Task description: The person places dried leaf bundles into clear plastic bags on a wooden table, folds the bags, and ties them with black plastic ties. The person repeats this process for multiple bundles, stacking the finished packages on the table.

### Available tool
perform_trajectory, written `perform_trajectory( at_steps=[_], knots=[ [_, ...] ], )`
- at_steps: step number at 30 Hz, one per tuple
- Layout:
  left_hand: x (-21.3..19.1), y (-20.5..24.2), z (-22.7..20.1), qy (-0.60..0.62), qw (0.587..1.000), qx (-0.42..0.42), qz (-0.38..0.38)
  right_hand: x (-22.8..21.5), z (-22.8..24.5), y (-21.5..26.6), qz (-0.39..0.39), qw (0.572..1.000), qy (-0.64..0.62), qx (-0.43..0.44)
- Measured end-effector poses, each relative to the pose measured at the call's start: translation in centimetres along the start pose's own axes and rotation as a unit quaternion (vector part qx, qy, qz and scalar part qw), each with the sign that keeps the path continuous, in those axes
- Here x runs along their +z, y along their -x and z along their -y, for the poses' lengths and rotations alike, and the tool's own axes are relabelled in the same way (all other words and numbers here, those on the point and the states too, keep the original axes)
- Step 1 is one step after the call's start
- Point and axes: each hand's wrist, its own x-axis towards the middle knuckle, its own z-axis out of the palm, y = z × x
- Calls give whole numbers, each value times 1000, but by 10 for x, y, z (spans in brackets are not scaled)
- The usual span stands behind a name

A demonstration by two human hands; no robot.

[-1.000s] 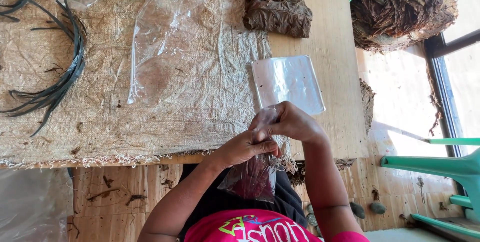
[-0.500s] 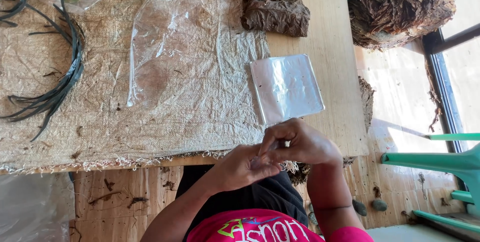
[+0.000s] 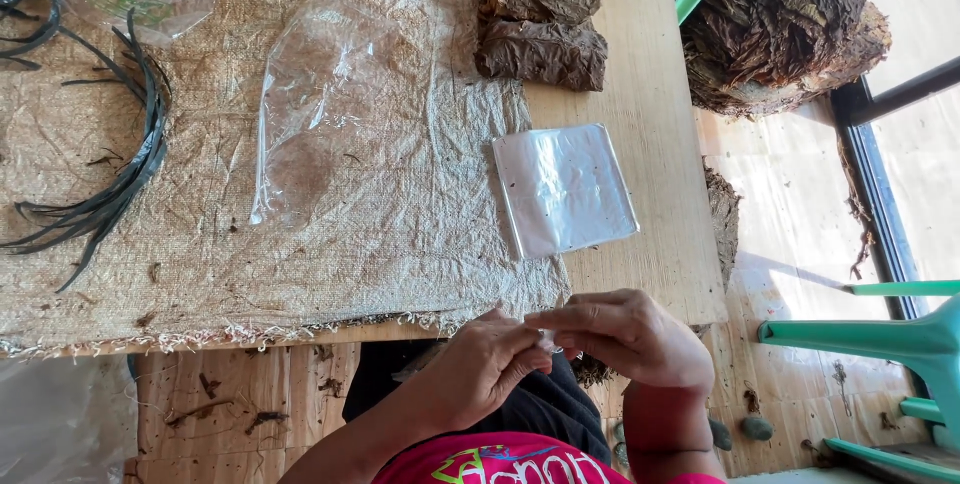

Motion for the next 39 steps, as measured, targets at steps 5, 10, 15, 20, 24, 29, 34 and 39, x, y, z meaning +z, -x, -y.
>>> perform_trajectory(
  at_steps=[5,10,15,20,24,29,34,39],
  knots=[
    [-1,2,-9,-42,999,-14,5,-1,6,12,14,999,28,-22],
    [-5,11,-11,-303,952,24,-28,4,-4,23,-29,996,73,-33],
    [-21,10,-32,-323,946,14,37,12,-3,28,-31,991,128,-11],
    [-32,2,-43,-209,964,98,129,2,-6,25,-17,992,91,-90],
    [-36,-16,-50,11,980,124,155,15,-75,16,16,956,-163,-246],
    [2,-77,68,471,869,-16,-154,52,-159,2,-238,804,-507,-200],
    [-14,-62,63,490,809,-85,-313,78,-130,-55,-388,760,-522,-13],
    [-18,-50,65,361,850,-62,-378,83,-79,-69,-477,878,18,7]
  ],
)
